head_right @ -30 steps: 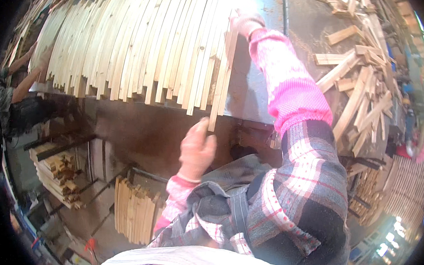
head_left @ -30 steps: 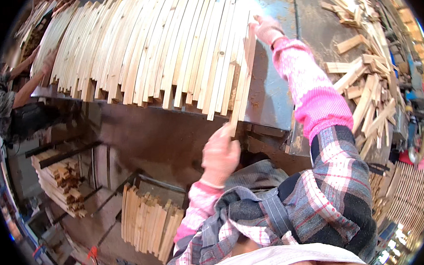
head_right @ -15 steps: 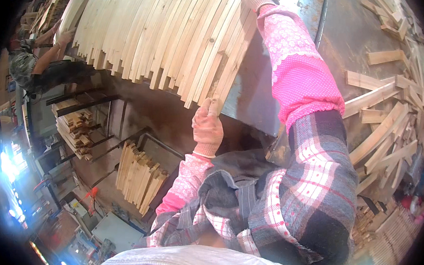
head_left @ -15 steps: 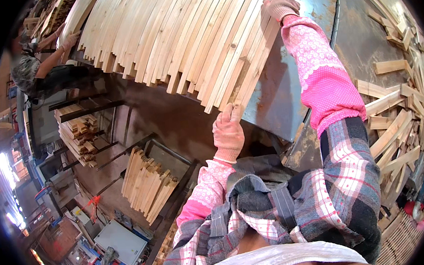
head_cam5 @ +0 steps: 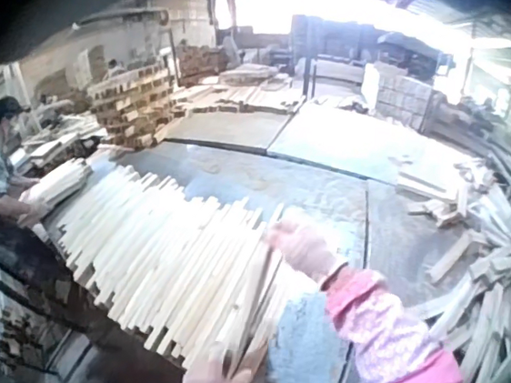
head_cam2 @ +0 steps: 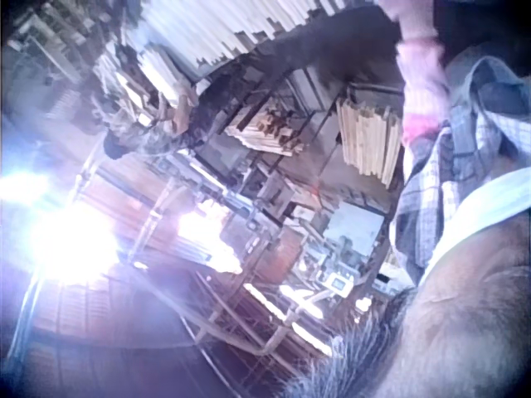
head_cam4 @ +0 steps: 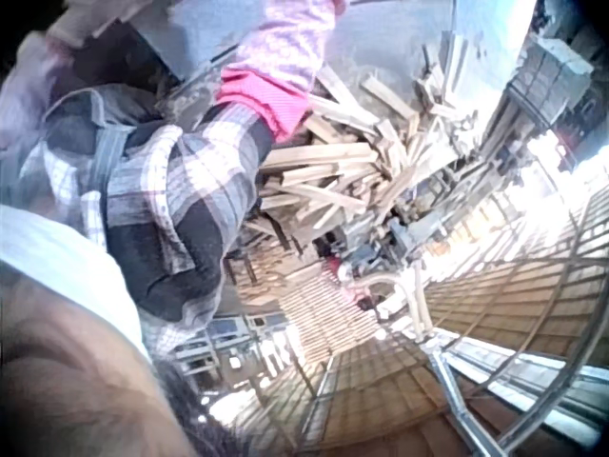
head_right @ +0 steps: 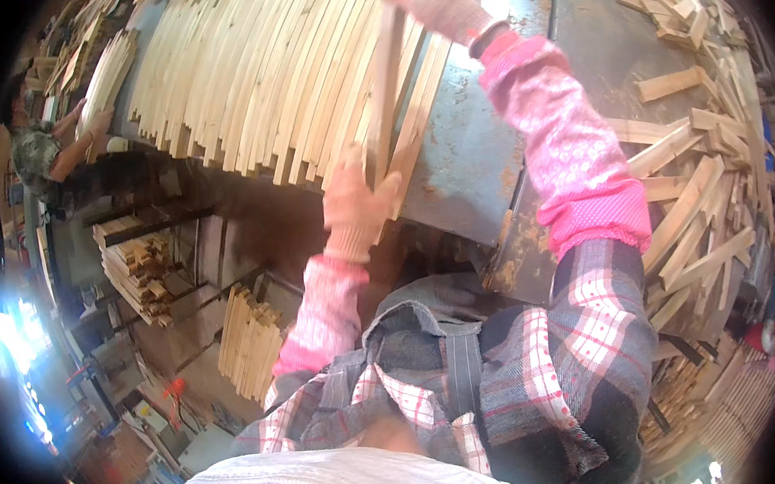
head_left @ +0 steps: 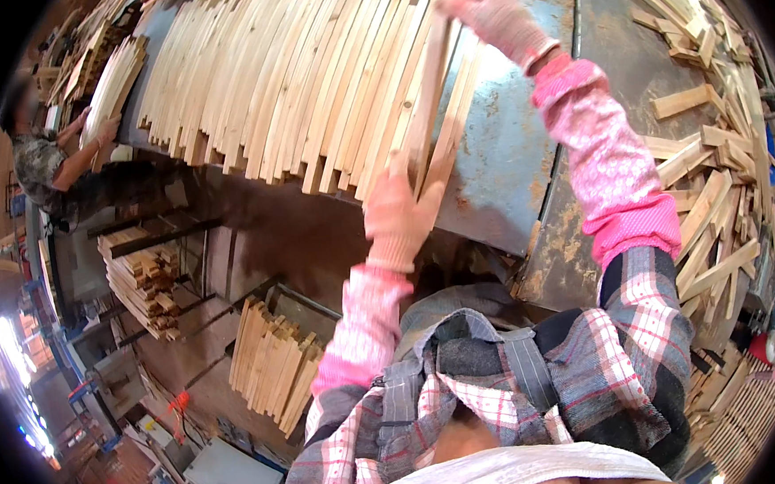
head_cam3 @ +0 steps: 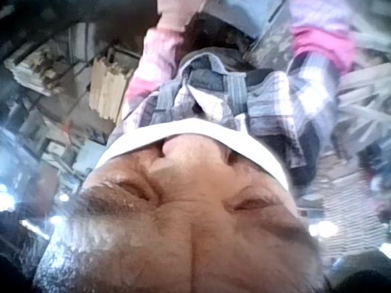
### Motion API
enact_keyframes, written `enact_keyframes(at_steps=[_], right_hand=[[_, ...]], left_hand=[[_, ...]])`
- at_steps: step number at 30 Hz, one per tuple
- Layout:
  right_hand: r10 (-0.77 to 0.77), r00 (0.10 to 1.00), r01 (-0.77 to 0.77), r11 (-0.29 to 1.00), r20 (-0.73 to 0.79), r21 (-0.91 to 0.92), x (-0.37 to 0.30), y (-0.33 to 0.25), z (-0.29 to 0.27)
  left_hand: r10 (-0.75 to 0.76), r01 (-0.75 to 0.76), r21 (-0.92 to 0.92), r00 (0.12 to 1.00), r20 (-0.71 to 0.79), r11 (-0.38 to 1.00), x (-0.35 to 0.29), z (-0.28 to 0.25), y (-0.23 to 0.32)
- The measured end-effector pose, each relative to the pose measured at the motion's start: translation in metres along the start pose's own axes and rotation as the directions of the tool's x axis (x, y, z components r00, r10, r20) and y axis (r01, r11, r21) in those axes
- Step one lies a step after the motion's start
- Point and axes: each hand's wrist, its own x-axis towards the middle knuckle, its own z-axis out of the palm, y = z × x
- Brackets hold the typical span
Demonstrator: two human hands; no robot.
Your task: The person picks up wooden planks from a disorganized pile on a metal table and arranges them into a neat, vertical stack. The task involves repetitive handling of individual pieces to create an organized assembly.
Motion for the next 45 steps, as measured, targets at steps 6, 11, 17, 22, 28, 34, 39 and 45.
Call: enact_keyframes(at_steps=[6,11,17,22,28,34,39,45], right_hand=[[0.155,0.915,-0.143,0.988,-0.372,0.061,-0.083,0.03,0.041],[0.035,0.996,-0.018,0.982,0.086,-0.189,-0.108,0.109,0.155],[0.43,0.9,-0.436,0.891,0.078,0.123,-0.135,0.135,0.132],[0.011,0.964,-0.21,0.642,0.265,0.737,-0.264,0.062,0.078],[0.535,0.841,-0.371,0.453,0.086,0.811,-0.342,0.1,-0.008],[0.291,0.683,0.349,0.676,-0.67,0.649,-0.278,0.182,-0.405],[0.421,0.531,-0.261,0.907,-0.735,0.331,-0.387,0.299,-0.419],[0.832,0.482,-0.87,0.492,-0.275,-0.035,-0.464,0.309,-0.224]], left_hand=[[0.117,-0.128,-0.086,0.985,-0.13,0.988,0.057,0.022,-0.062],[0.017,0.207,-0.625,0.943,0.333,0.753,0.075,-0.054,0.001],[0.066,0.318,-0.75,0.899,0.432,0.58,0.064,-0.029,0.07],[0.087,0.424,-0.837,0.874,0.478,0.346,0.047,0.034,0.043],[0.079,0.488,-0.681,0.779,0.622,0.545,0.004,0.112,0.139],[0.336,0.066,-0.597,0.776,0.535,0.799,0.013,0.184,0.254],[0.551,-0.43,-0.347,0.696,0.46,0.833,0.014,0.27,0.349],[0.201,-0.512,0.122,0.529,0.824,0.85,-0.015,0.342,0.397]])
